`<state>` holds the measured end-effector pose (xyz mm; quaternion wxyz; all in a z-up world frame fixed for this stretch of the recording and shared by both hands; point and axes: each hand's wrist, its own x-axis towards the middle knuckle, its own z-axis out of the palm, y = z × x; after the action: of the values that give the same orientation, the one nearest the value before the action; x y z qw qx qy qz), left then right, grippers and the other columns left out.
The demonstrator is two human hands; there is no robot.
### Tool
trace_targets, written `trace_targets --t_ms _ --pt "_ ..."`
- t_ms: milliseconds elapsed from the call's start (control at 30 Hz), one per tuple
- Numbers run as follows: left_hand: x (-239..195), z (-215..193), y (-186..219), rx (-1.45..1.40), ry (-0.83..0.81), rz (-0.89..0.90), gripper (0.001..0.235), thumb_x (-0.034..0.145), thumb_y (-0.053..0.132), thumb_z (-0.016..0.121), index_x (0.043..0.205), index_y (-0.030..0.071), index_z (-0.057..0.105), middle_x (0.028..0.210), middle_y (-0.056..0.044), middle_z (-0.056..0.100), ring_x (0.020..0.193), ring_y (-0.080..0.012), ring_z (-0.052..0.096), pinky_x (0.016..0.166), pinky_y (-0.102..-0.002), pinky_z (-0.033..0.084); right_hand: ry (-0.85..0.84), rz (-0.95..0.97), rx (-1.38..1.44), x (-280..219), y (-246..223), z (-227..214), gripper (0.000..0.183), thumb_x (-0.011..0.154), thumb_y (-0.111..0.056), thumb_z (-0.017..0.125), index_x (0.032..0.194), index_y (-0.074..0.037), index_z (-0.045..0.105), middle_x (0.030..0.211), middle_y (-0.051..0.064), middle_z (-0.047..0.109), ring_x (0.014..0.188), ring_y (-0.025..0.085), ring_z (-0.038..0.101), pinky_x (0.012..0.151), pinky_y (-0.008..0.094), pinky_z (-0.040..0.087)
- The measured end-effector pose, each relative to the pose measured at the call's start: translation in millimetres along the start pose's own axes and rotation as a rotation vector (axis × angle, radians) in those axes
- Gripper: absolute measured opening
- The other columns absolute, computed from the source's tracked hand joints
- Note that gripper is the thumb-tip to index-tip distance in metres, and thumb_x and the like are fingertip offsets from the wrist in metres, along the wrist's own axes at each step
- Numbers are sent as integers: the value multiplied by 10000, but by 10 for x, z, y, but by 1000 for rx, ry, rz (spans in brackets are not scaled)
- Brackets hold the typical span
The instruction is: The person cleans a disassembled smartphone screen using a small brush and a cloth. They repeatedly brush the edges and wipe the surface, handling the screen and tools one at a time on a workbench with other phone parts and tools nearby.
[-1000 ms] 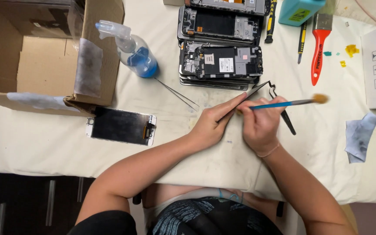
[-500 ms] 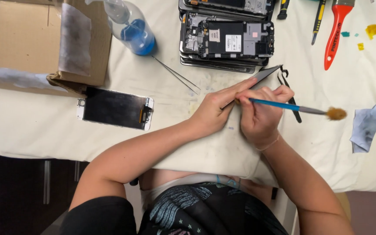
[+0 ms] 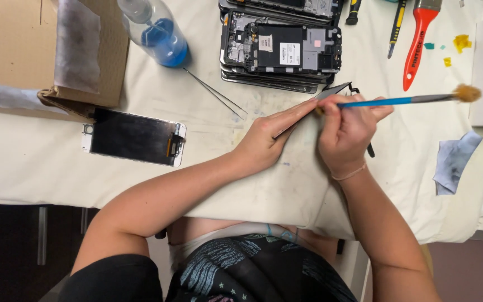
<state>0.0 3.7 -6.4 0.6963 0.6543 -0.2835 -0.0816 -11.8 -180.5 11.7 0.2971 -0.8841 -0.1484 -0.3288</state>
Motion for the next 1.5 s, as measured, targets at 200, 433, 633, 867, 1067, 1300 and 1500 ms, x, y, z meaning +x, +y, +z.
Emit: trace_targets --t_ms 200,433,633,867,1067,1300,1500 --pt "-4 -7 -15 2 -13 -7 441 1098 -46 410 1493 112 529 1516 -106 562 1440 -287 505 1208 -470 432 -15 15 13 12 -5 5 296 1152 -198 577 927 -53 705 833 17 701 733 257 623 964 432 268" --pt "33 -74 50 69 -114 -40 549 1045 -118 419 1543 112 415 1607 -100 453 1529 -249 443 1342 -352 309 -16 67 -76 185 83 -60 284 1095 26 451 877 3 632 896 94 747 769 233 618 949 437 258" --pt "48 -85 94 18 -89 -60 457 1091 -50 426 1525 96 440 1584 -96 479 1518 -253 455 1343 -363 308 -34 347 -223 178 542 -140 320 1134 -142 439 964 -109 708 1007 -17 767 979 232 433 920 387 265" --pt "44 -62 84 60 -115 -56 466 1083 -61 421 1519 102 448 1579 -96 481 1512 -255 458 1336 -360 308 95 361 116 199 236 -246 333 1170 -63 412 903 9 597 900 109 625 913 212 528 921 342 406" --pt "34 -59 74 58 -115 -49 467 1087 -64 423 1520 108 447 1584 -97 475 1513 -256 458 1338 -361 315 6 334 -7 173 193 -179 318 1146 -81 437 965 -41 695 934 43 719 986 185 459 989 363 293" --pt "67 -23 143 -9 -12 -9 430 1088 -67 425 1475 83 540 1493 -137 577 1425 -306 514 1194 -482 439 -13 181 -18 90 247 -129 276 1177 -92 570 938 -50 705 845 28 704 850 228 611 991 362 246" --pt "60 -27 167 -6 -4 -11 425 1086 -60 433 1470 84 544 1490 -128 581 1423 -297 518 1191 -469 440 13 186 16 50 226 -77 241 1152 -68 587 947 -57 713 842 14 708 798 206 580 1002 339 252"
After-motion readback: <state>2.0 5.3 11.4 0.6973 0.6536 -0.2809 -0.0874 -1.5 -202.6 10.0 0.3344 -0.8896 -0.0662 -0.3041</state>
